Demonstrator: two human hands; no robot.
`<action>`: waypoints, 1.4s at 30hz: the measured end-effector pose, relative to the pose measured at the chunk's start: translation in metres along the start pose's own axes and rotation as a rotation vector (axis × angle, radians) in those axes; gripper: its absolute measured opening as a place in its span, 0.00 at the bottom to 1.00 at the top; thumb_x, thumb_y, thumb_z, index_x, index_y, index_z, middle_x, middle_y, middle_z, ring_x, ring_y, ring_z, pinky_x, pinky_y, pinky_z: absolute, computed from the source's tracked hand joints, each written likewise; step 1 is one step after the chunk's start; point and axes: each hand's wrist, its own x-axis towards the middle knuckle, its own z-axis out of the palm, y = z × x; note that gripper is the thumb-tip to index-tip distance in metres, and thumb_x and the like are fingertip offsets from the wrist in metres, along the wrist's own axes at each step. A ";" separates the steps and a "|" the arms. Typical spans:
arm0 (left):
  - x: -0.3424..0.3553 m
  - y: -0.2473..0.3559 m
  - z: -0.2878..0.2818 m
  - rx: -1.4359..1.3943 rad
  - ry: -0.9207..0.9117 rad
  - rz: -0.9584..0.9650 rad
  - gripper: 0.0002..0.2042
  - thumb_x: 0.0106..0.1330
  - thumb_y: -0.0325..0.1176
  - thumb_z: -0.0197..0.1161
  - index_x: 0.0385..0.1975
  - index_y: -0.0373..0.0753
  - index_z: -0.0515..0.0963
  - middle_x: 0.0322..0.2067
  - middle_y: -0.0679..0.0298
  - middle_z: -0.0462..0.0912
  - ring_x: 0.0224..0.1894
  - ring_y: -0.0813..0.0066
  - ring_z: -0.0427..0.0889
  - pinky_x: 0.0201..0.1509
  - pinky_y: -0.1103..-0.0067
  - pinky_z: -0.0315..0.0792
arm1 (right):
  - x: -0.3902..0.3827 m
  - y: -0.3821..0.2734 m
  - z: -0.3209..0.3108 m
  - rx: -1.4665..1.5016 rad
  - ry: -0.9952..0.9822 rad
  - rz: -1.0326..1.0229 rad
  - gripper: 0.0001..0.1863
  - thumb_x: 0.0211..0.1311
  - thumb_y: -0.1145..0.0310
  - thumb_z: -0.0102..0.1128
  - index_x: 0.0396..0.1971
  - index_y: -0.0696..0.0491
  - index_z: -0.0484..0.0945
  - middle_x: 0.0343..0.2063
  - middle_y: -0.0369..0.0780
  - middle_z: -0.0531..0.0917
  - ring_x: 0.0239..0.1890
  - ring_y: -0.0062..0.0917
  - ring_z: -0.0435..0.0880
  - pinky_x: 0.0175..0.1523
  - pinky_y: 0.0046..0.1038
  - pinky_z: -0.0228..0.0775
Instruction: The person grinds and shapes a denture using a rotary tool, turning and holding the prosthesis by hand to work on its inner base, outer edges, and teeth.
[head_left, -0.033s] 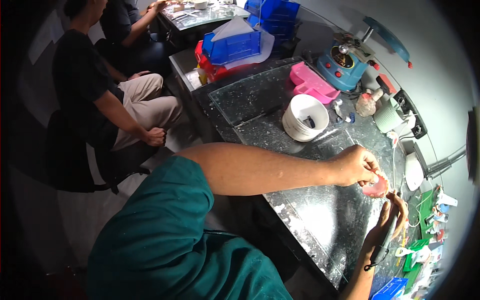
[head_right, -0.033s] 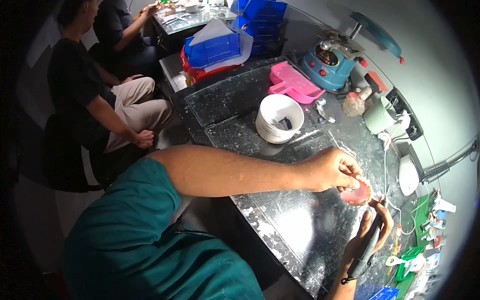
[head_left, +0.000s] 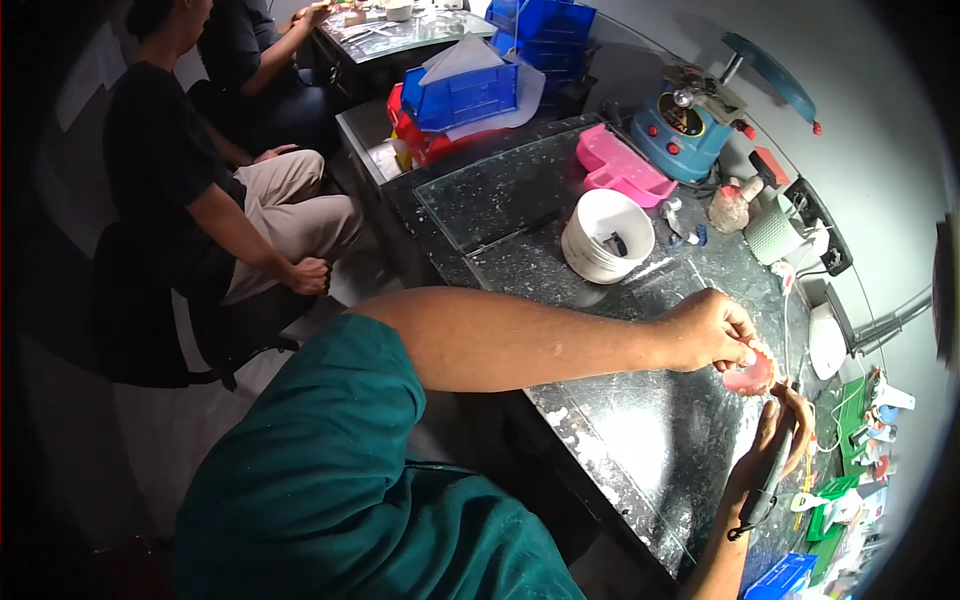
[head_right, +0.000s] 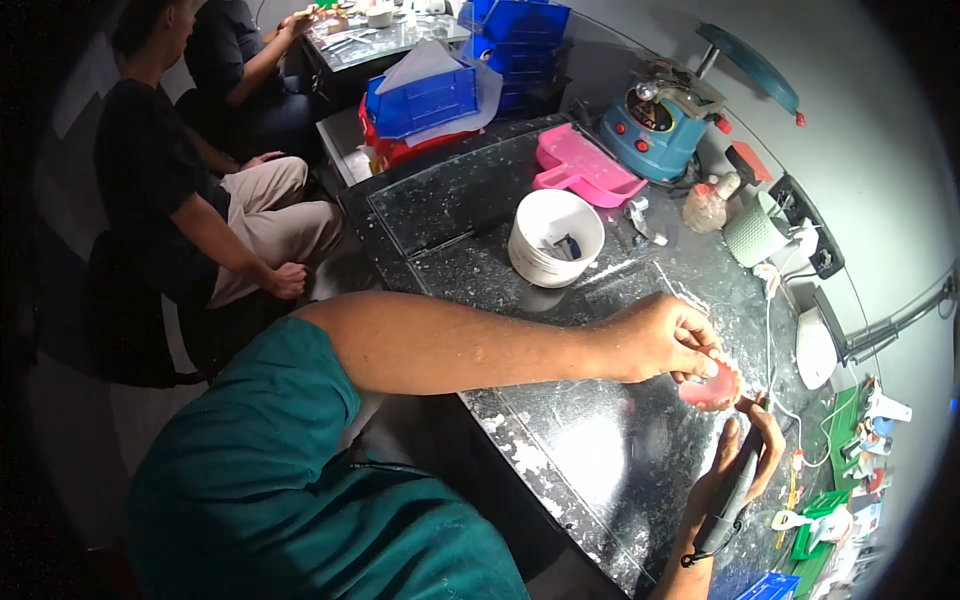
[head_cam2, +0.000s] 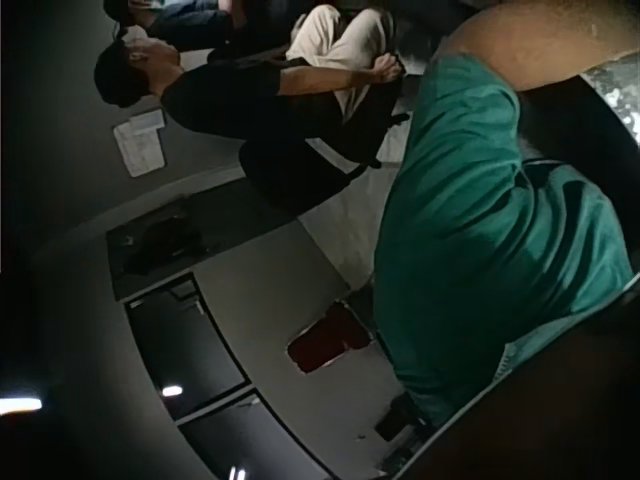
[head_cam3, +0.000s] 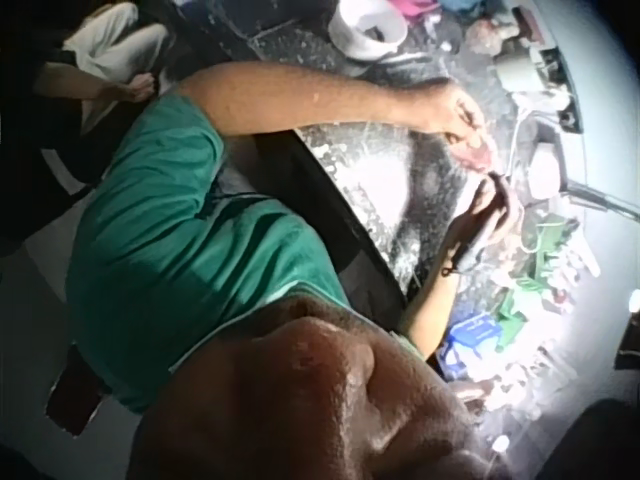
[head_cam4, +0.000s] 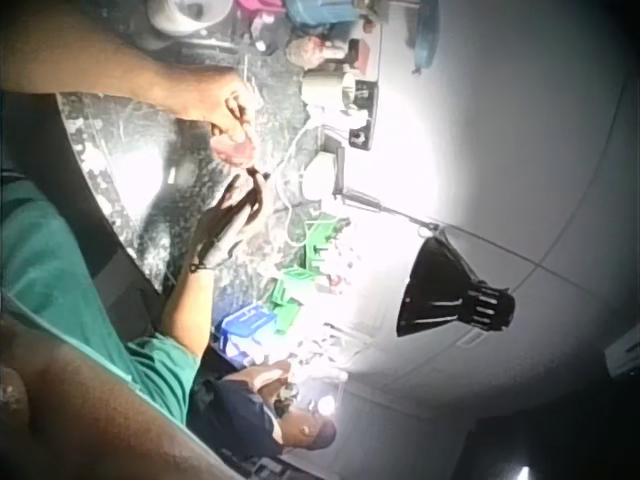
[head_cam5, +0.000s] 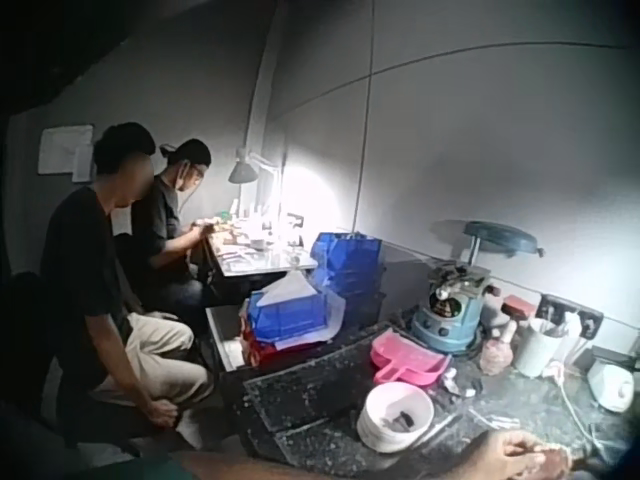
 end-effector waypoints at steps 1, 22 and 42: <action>-0.001 0.001 0.001 -0.021 0.006 -0.011 0.07 0.60 0.27 0.69 0.34 0.31 0.81 0.27 0.64 0.83 0.28 0.83 0.80 0.33 0.84 0.76 | 0.001 -0.003 0.000 -0.008 -0.001 -0.007 0.13 0.66 0.74 0.59 0.49 0.57 0.72 0.45 0.45 0.78 0.51 0.34 0.78 0.61 0.37 0.67; -0.005 0.010 -0.002 0.110 -0.002 0.041 0.11 0.60 0.31 0.71 0.38 0.30 0.83 0.32 0.62 0.86 0.34 0.84 0.82 0.39 0.83 0.76 | -0.003 0.005 0.001 -0.015 -0.011 0.054 0.17 0.58 0.79 0.66 0.47 0.56 0.74 0.44 0.40 0.80 0.49 0.28 0.78 0.59 0.32 0.67; -0.001 -0.003 0.002 0.051 -0.087 0.084 0.16 0.68 0.28 0.59 0.53 0.27 0.76 0.42 0.58 0.85 0.40 0.80 0.81 0.44 0.82 0.76 | 0.000 -0.008 -0.004 0.063 0.009 0.177 0.14 0.61 0.77 0.65 0.46 0.57 0.76 0.43 0.41 0.80 0.49 0.28 0.79 0.58 0.31 0.70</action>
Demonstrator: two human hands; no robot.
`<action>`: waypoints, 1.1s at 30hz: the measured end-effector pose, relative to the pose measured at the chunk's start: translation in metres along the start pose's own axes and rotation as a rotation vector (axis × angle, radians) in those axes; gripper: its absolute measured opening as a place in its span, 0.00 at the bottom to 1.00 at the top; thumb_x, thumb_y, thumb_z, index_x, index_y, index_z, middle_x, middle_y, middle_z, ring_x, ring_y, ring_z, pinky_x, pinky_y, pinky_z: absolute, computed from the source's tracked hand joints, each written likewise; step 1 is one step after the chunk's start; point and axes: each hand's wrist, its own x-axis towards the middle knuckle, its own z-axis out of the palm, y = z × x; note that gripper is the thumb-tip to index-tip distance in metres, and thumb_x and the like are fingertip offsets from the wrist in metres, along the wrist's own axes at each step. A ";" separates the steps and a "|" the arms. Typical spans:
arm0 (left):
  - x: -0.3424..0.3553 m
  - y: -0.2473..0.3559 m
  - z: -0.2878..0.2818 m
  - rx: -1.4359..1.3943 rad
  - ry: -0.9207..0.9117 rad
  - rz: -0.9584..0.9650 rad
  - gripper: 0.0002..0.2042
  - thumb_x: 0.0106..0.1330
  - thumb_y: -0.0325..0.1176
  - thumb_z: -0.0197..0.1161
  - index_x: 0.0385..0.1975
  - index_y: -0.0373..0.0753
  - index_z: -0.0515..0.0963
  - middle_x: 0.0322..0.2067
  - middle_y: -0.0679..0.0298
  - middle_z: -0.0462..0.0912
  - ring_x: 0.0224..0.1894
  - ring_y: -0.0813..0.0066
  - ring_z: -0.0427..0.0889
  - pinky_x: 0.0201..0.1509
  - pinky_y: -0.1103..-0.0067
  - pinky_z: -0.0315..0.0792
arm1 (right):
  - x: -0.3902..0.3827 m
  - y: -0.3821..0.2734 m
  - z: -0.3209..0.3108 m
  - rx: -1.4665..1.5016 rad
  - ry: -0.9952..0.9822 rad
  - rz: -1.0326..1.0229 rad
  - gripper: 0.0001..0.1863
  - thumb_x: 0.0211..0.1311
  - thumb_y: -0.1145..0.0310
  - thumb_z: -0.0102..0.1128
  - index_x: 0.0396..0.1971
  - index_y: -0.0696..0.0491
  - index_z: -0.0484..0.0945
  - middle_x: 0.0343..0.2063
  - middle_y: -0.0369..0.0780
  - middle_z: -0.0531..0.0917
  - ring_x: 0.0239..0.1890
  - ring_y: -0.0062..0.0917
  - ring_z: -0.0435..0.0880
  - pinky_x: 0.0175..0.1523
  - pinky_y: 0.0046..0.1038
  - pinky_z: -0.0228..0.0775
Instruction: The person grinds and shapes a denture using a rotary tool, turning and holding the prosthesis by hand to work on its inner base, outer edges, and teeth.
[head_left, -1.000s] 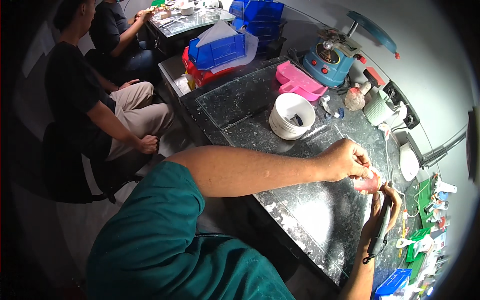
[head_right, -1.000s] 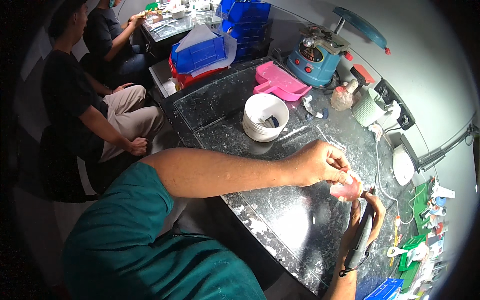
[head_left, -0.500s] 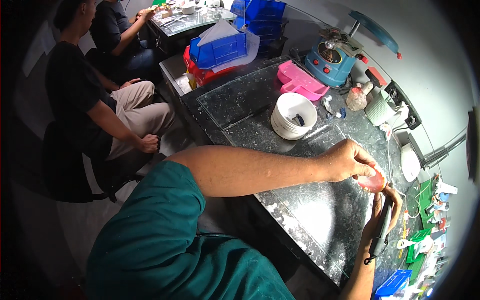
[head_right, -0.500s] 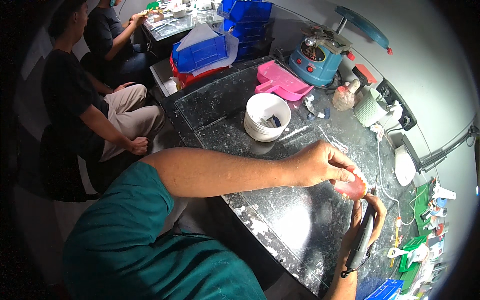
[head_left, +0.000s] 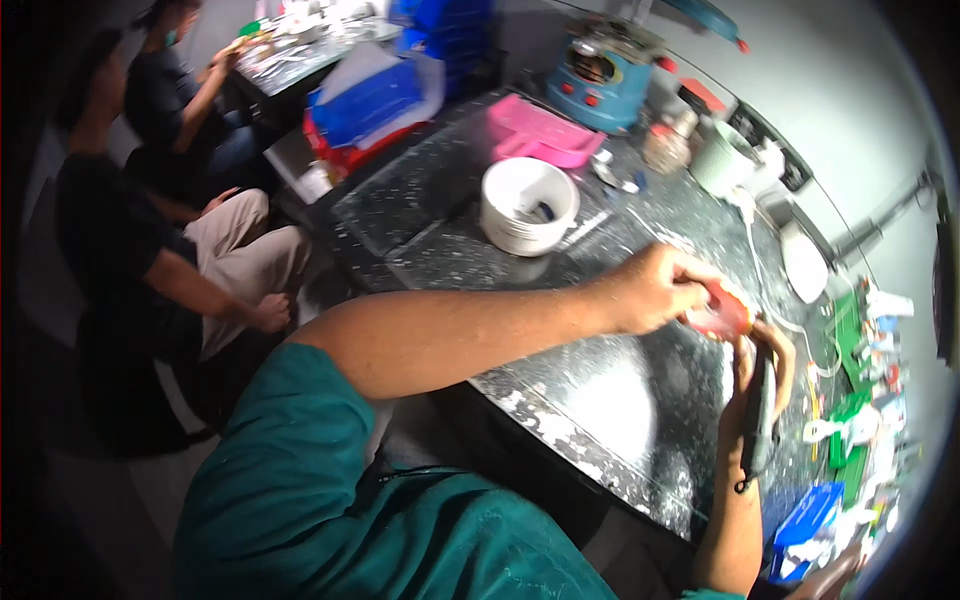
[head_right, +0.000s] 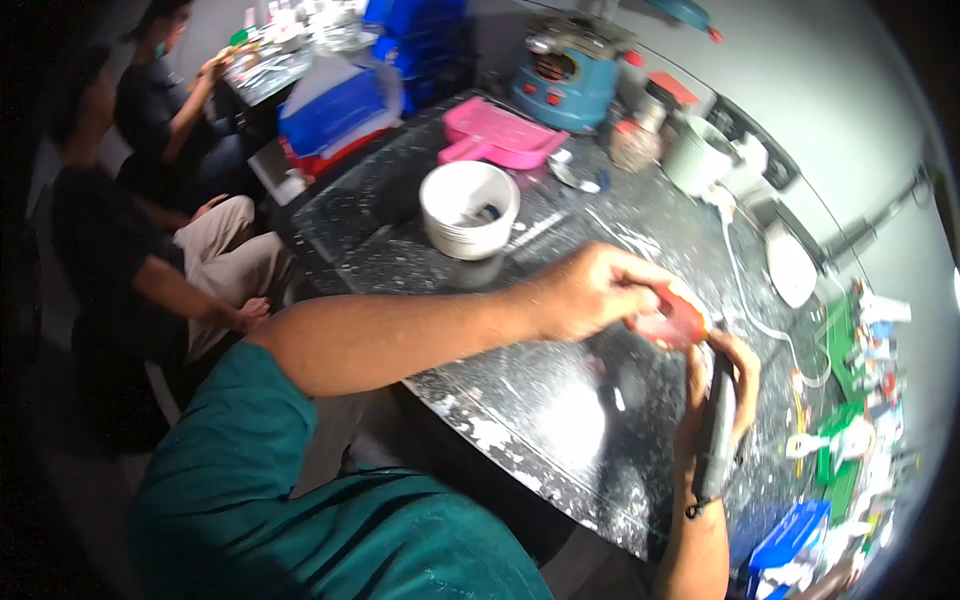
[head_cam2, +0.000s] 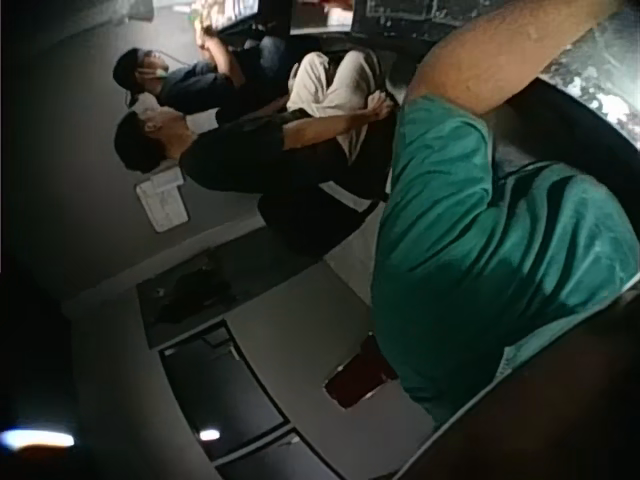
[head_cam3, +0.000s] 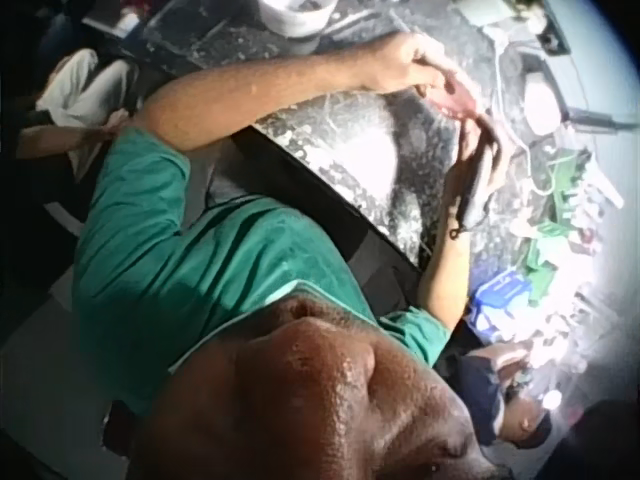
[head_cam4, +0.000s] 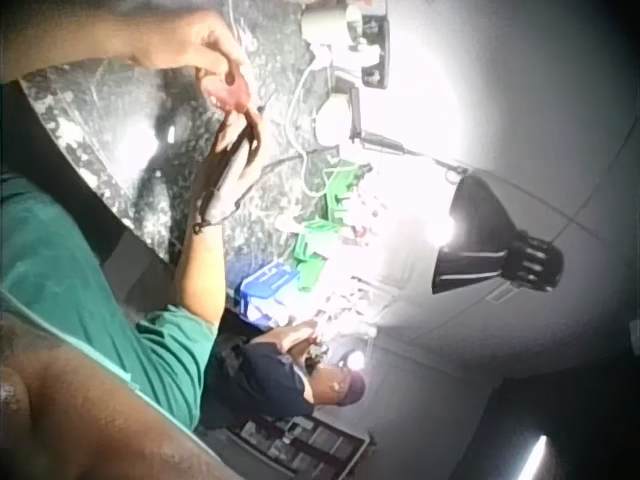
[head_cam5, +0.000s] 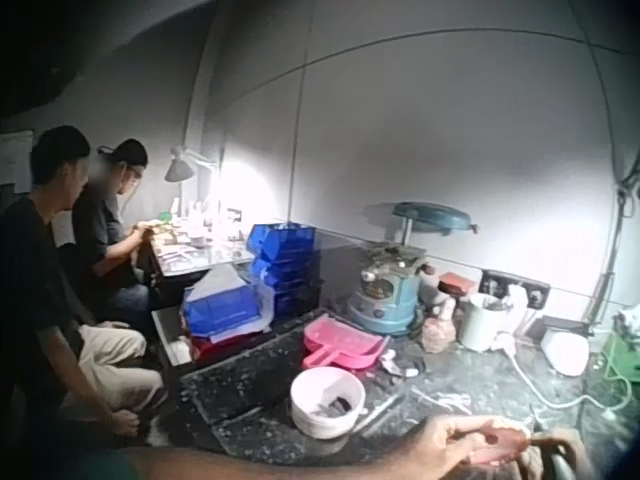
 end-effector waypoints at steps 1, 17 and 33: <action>-0.002 -0.003 -0.004 -0.015 0.021 -0.052 0.16 0.68 0.28 0.59 0.52 0.27 0.77 0.42 0.58 0.85 0.40 0.80 0.81 0.43 0.83 0.76 | -0.001 0.003 0.004 0.025 -0.007 0.031 0.14 0.60 0.77 0.65 0.46 0.56 0.76 0.43 0.41 0.80 0.48 0.27 0.79 0.57 0.31 0.70; -0.012 0.029 0.008 0.250 0.052 0.169 0.09 0.64 0.24 0.65 0.43 0.32 0.82 0.41 0.58 0.85 0.44 0.73 0.84 0.53 0.77 0.77 | 0.008 0.006 0.002 0.098 0.052 -0.366 0.21 0.50 0.82 0.72 0.44 0.56 0.75 0.38 0.40 0.84 0.40 0.28 0.86 0.64 0.41 0.70; -0.011 0.036 0.008 0.124 -0.094 0.131 0.19 0.57 0.22 0.65 0.50 0.30 0.77 0.49 0.57 0.79 0.52 0.72 0.78 0.61 0.75 0.68 | 0.012 0.005 0.001 0.132 0.113 -0.364 0.21 0.51 0.82 0.71 0.45 0.54 0.74 0.38 0.40 0.84 0.40 0.28 0.85 0.48 0.28 0.75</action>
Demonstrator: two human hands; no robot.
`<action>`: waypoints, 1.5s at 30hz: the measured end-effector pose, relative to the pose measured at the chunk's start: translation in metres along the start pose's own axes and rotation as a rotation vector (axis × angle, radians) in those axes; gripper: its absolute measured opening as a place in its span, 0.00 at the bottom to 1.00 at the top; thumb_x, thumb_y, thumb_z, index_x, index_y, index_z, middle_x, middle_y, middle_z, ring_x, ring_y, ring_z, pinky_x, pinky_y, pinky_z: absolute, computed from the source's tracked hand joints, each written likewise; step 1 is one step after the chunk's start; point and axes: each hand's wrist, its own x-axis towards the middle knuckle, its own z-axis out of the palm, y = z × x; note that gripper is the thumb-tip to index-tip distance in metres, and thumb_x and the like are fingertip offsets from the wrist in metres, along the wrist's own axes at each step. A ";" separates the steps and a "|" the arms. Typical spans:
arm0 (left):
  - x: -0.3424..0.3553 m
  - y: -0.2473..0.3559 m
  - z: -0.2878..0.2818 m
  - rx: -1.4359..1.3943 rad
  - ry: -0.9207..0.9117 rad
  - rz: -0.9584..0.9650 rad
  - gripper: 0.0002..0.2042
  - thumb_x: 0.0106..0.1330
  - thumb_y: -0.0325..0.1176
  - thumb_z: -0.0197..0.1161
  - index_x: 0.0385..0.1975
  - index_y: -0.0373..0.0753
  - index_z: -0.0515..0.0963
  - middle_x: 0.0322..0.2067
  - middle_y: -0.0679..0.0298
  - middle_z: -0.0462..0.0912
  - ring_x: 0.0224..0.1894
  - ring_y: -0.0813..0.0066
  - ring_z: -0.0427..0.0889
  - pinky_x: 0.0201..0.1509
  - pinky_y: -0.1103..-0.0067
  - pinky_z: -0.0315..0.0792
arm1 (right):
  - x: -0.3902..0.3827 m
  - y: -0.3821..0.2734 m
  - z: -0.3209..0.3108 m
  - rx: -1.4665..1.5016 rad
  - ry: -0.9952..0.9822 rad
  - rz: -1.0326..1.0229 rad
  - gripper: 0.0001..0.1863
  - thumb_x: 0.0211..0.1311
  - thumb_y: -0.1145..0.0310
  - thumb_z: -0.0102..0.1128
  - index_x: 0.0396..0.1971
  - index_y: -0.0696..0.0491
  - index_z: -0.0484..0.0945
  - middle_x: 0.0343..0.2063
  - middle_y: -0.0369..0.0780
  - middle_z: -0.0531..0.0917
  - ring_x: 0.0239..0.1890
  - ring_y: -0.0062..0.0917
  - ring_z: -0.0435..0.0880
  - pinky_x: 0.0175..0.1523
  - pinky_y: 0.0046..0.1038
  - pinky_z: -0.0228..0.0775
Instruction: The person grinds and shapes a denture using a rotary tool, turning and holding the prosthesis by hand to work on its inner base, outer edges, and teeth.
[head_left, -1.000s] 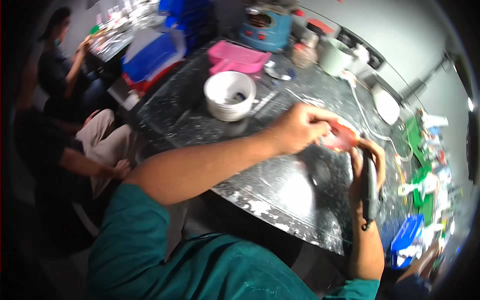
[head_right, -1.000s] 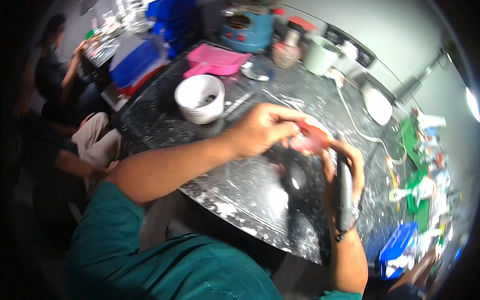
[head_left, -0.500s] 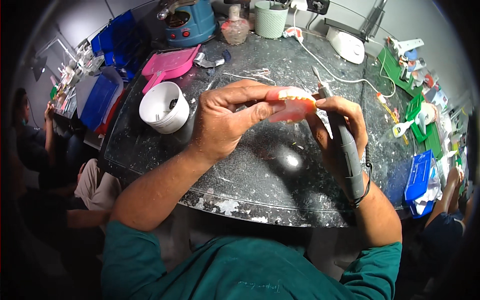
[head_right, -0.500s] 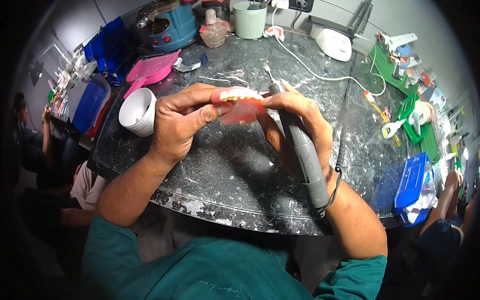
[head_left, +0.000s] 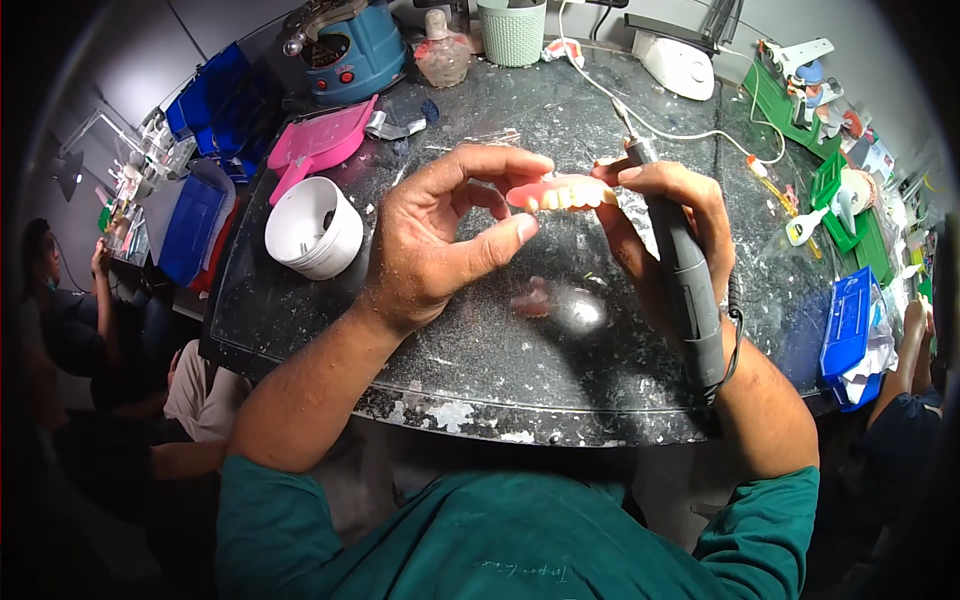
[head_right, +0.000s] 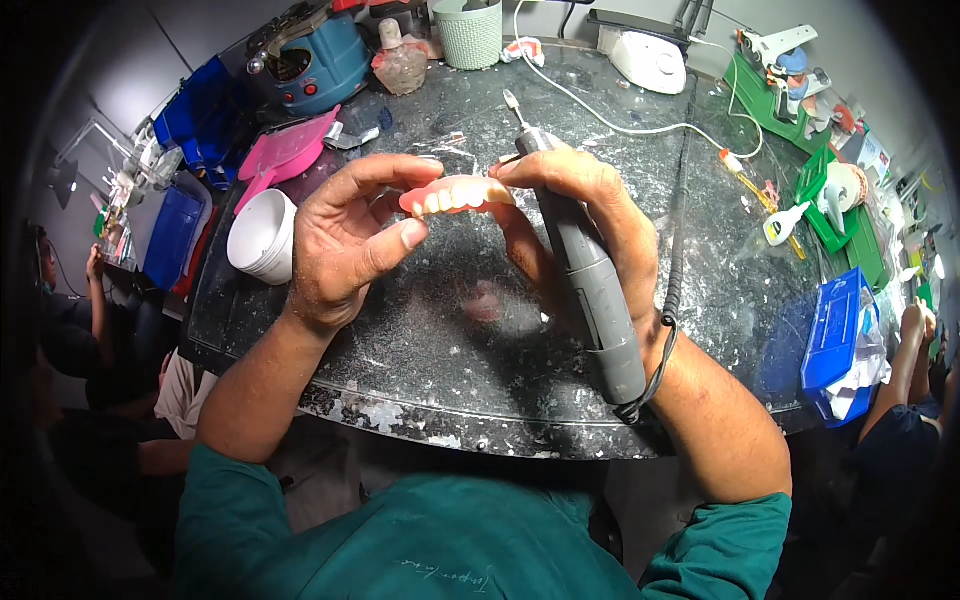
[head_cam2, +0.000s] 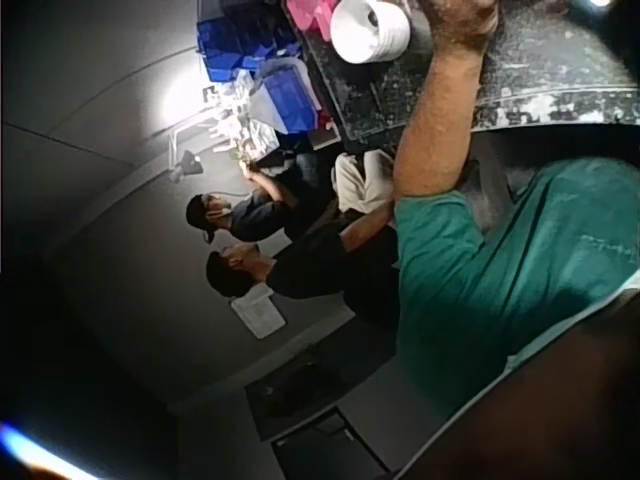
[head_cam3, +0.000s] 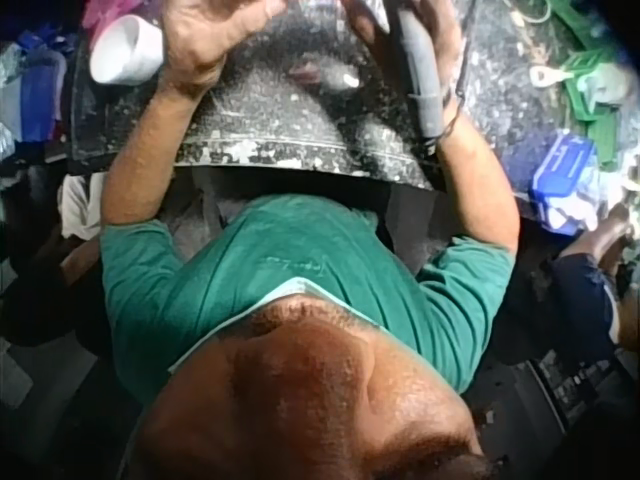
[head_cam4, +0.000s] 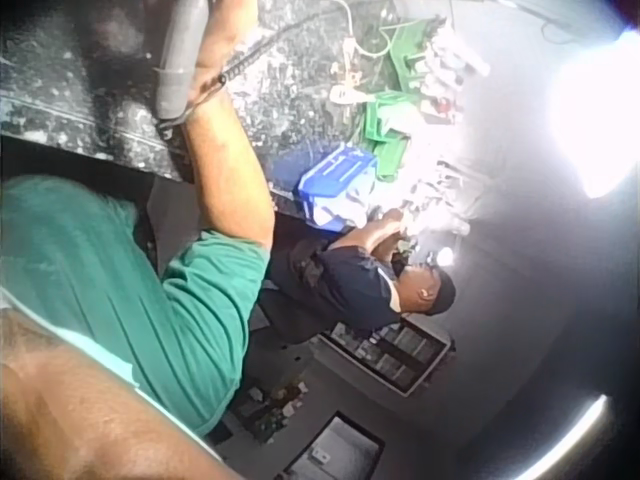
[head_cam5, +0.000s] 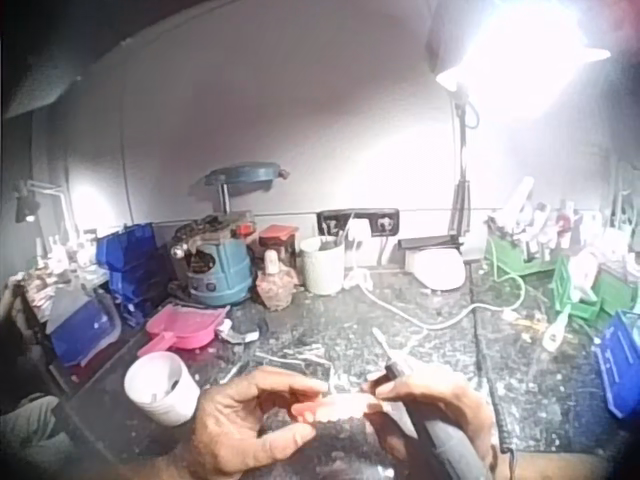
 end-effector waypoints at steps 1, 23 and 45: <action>0.000 -0.001 0.000 0.001 0.000 -0.002 0.19 0.57 0.22 0.65 0.50 0.30 0.77 0.49 0.57 0.79 0.52 0.72 0.78 0.61 0.75 0.68 | 0.000 0.000 0.000 -0.019 -0.001 -0.001 0.21 0.51 0.82 0.71 0.45 0.55 0.75 0.38 0.40 0.84 0.40 0.28 0.85 0.48 0.27 0.75; 0.001 -0.010 0.001 -0.125 0.001 0.062 0.13 0.60 0.22 0.68 0.45 0.36 0.79 0.45 0.62 0.81 0.47 0.78 0.79 0.54 0.79 0.73 | 0.003 0.003 0.001 -0.031 -0.012 -0.012 0.24 0.51 0.84 0.70 0.49 0.55 0.73 0.43 0.41 0.83 0.45 0.28 0.85 0.51 0.26 0.76; 0.001 -0.001 -0.001 -0.258 -0.013 -0.207 0.14 0.64 0.24 0.65 0.49 0.32 0.75 0.41 0.60 0.84 0.45 0.77 0.82 0.54 0.80 0.74 | 0.001 -0.002 0.001 0.019 0.028 0.069 0.19 0.55 0.81 0.69 0.47 0.55 0.75 0.39 0.40 0.82 0.41 0.22 0.84 0.46 0.24 0.77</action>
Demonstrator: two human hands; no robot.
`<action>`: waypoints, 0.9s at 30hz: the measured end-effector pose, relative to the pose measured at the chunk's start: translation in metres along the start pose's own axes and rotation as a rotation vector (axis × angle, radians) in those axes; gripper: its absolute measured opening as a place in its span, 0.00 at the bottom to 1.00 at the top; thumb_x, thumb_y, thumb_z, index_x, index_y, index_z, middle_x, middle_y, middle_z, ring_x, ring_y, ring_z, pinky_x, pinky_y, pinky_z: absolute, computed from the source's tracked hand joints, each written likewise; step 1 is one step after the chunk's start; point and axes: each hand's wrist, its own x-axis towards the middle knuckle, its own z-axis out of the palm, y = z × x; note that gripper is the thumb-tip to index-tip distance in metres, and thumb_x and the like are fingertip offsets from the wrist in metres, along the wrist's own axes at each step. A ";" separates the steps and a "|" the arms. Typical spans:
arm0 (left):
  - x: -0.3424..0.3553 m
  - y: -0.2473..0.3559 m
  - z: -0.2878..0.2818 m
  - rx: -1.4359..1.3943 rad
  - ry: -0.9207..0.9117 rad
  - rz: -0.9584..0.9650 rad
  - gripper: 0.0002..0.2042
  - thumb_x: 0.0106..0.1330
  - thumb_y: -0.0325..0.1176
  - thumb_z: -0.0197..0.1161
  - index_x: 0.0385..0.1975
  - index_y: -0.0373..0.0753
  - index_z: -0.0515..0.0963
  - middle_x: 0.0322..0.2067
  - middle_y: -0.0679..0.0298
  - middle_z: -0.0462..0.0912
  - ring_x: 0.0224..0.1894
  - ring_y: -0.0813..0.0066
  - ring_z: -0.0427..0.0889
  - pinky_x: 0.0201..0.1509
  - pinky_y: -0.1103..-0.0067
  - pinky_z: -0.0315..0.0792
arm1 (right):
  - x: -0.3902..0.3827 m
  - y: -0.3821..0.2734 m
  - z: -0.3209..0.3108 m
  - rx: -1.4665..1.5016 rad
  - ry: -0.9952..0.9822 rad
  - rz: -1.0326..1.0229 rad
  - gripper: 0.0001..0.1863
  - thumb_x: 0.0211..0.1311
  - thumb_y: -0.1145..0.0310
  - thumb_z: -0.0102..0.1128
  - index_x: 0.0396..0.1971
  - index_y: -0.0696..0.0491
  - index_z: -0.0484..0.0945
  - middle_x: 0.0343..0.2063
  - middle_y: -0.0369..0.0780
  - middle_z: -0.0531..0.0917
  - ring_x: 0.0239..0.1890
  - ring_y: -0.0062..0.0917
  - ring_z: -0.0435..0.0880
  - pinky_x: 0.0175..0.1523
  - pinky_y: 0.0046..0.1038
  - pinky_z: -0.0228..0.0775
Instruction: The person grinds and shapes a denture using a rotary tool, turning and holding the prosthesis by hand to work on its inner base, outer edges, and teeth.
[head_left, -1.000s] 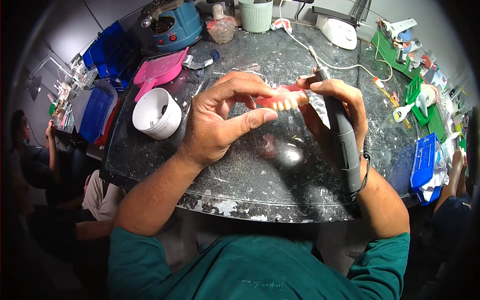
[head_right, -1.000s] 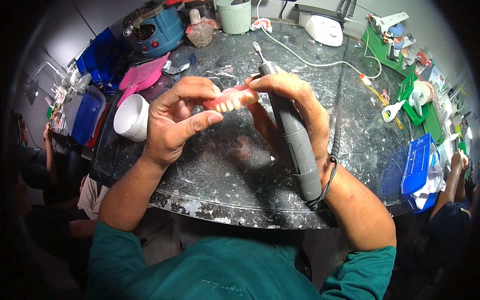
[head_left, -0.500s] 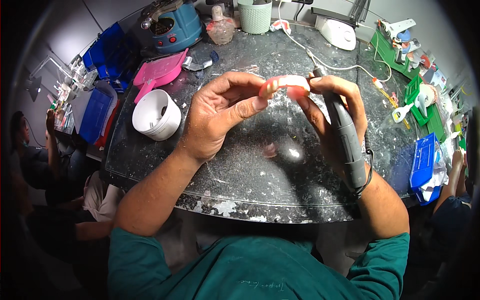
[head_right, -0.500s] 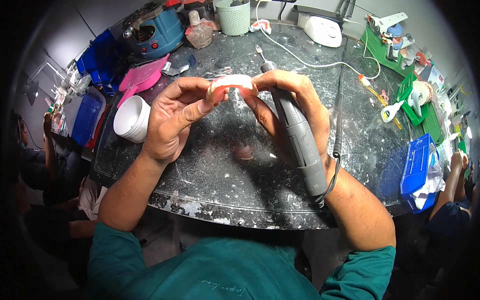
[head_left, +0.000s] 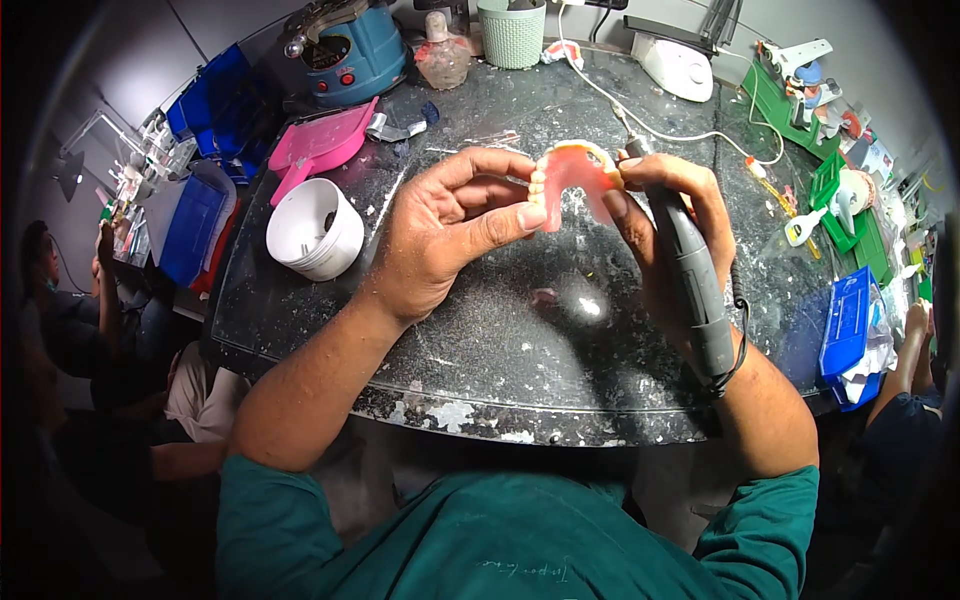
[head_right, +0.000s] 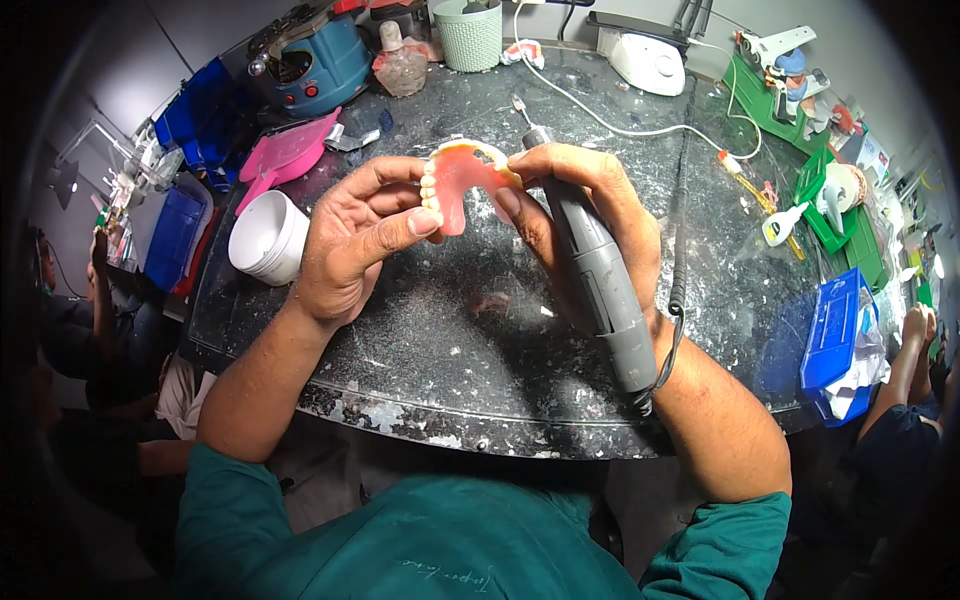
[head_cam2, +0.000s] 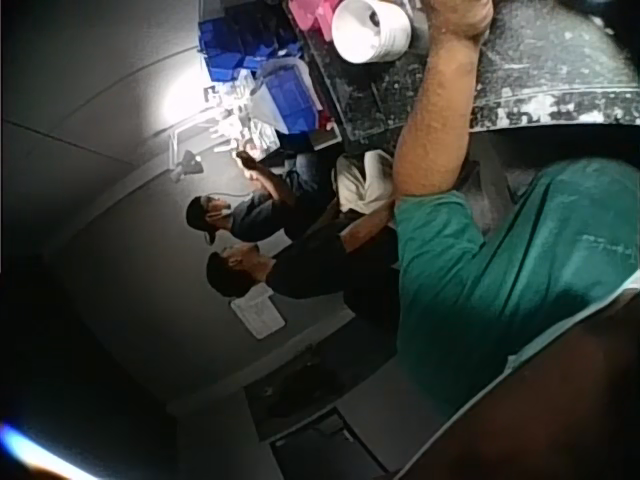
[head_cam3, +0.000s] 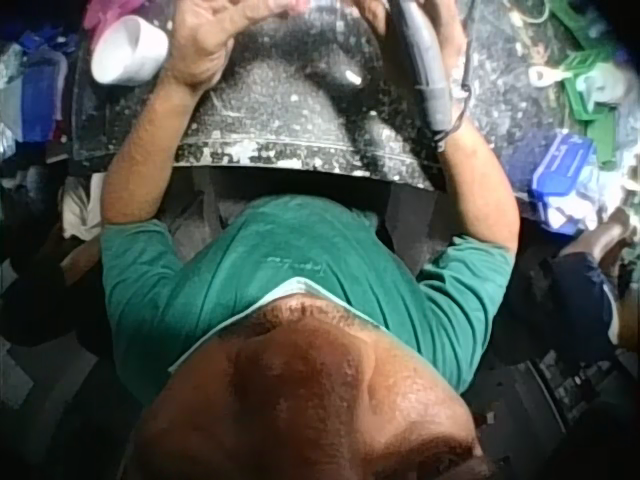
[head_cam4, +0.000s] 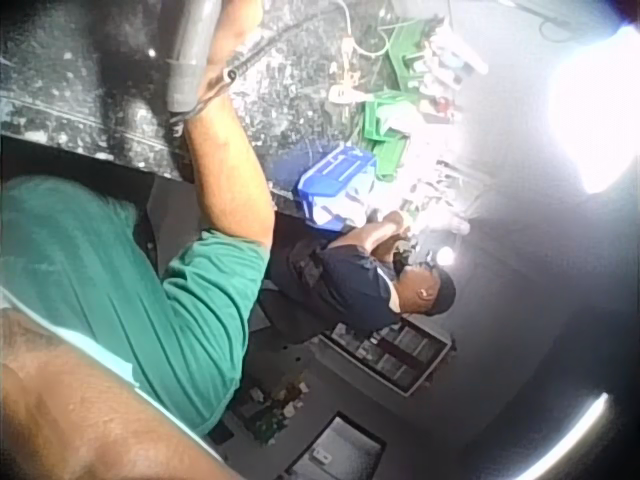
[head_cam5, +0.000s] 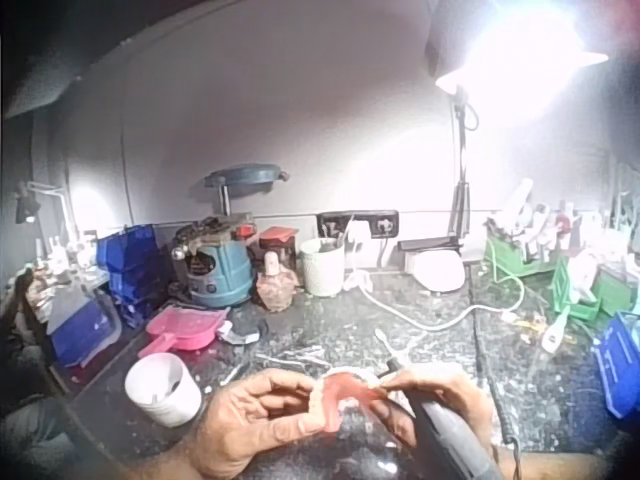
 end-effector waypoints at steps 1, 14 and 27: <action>0.000 0.000 -0.001 -0.001 -0.002 0.001 0.14 0.64 0.24 0.65 0.49 0.32 0.75 0.41 0.60 0.84 0.45 0.77 0.82 0.54 0.80 0.74 | 0.000 -0.002 -0.001 0.015 -0.005 0.017 0.18 0.56 0.81 0.69 0.46 0.55 0.75 0.38 0.40 0.82 0.41 0.23 0.84 0.46 0.24 0.77; 0.000 -0.001 -0.003 -0.021 -0.088 -0.098 0.16 0.65 0.27 0.64 0.51 0.30 0.73 0.43 0.56 0.84 0.47 0.76 0.83 0.55 0.80 0.75 | -0.002 -0.004 -0.004 0.026 -0.064 0.078 0.14 0.60 0.80 0.66 0.45 0.57 0.74 0.43 0.39 0.79 0.45 0.21 0.81 0.51 0.24 0.74; -0.002 -0.004 -0.004 0.003 -0.110 -0.118 0.16 0.63 0.25 0.67 0.49 0.33 0.74 0.43 0.59 0.84 0.47 0.78 0.82 0.55 0.81 0.73 | -0.001 -0.001 -0.003 0.012 -0.063 0.032 0.16 0.58 0.82 0.67 0.46 0.57 0.75 0.41 0.40 0.81 0.44 0.23 0.83 0.49 0.24 0.75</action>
